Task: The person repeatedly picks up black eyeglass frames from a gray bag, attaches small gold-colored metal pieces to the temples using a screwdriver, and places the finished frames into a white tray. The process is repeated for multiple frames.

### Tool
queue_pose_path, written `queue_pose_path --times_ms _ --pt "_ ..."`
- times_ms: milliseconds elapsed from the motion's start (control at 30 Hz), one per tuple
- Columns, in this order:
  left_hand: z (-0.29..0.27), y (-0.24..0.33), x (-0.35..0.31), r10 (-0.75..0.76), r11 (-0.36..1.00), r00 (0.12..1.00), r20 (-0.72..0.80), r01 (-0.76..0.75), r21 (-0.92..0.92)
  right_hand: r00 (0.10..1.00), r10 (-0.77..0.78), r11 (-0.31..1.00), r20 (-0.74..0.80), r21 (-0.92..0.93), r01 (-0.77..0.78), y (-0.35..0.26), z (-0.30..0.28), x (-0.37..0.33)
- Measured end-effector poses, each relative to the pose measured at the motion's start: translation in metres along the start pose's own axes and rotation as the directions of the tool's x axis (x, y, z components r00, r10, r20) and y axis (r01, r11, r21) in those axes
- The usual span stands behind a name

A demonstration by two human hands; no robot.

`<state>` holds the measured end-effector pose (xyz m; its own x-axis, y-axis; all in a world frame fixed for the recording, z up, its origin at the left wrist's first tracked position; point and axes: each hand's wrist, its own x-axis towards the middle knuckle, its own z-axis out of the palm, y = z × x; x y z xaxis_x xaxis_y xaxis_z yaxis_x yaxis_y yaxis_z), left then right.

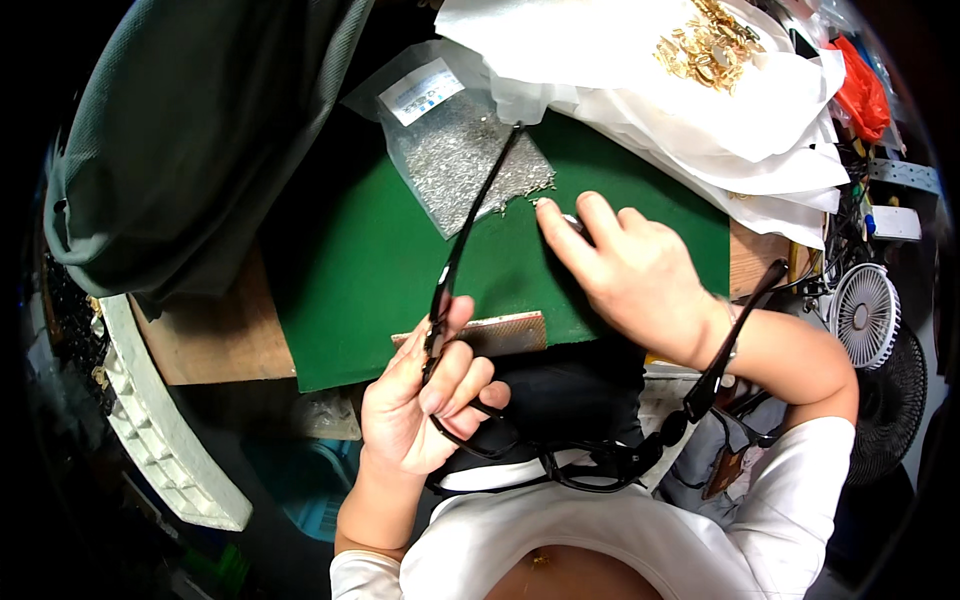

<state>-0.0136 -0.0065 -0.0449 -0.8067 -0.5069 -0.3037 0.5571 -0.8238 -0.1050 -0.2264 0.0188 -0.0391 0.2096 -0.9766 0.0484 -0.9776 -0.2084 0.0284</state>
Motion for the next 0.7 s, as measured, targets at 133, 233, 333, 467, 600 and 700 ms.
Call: queue_pose_path --times_ms 133,233,333,467,600,700 --pt "-0.008 -0.001 -0.002 -0.015 0.999 1.000 0.016 0.015 -0.036 0.980 -0.012 0.669 0.198 0.730 -0.139 0.002 -0.024 0.007" --pt "-0.008 -0.002 -0.002 -0.074 0.995 0.996 0.048 0.077 -0.064 0.644 -0.433 -0.261 0.631 0.596 -0.759 -0.007 -0.061 0.014" --pt "-0.004 -0.004 -0.003 -0.057 0.998 0.997 0.043 0.057 0.010 0.610 -0.482 -0.346 0.629 0.503 -0.792 -0.016 -0.055 0.014" --pt "-0.007 -0.007 -0.005 -0.054 0.996 0.998 0.013 0.055 -0.072 0.613 -0.487 -0.347 0.622 0.507 -0.789 -0.018 -0.052 0.013" --pt "-0.008 -0.011 -0.004 -0.058 0.996 0.998 0.010 0.059 -0.073 0.618 -0.474 -0.340 0.627 0.518 -0.785 -0.018 -0.052 0.012" --pt "-0.007 -0.012 -0.004 -0.060 0.997 0.998 0.004 0.060 -0.048 0.606 -0.485 -0.371 0.631 0.479 -0.795 -0.019 -0.047 0.008"
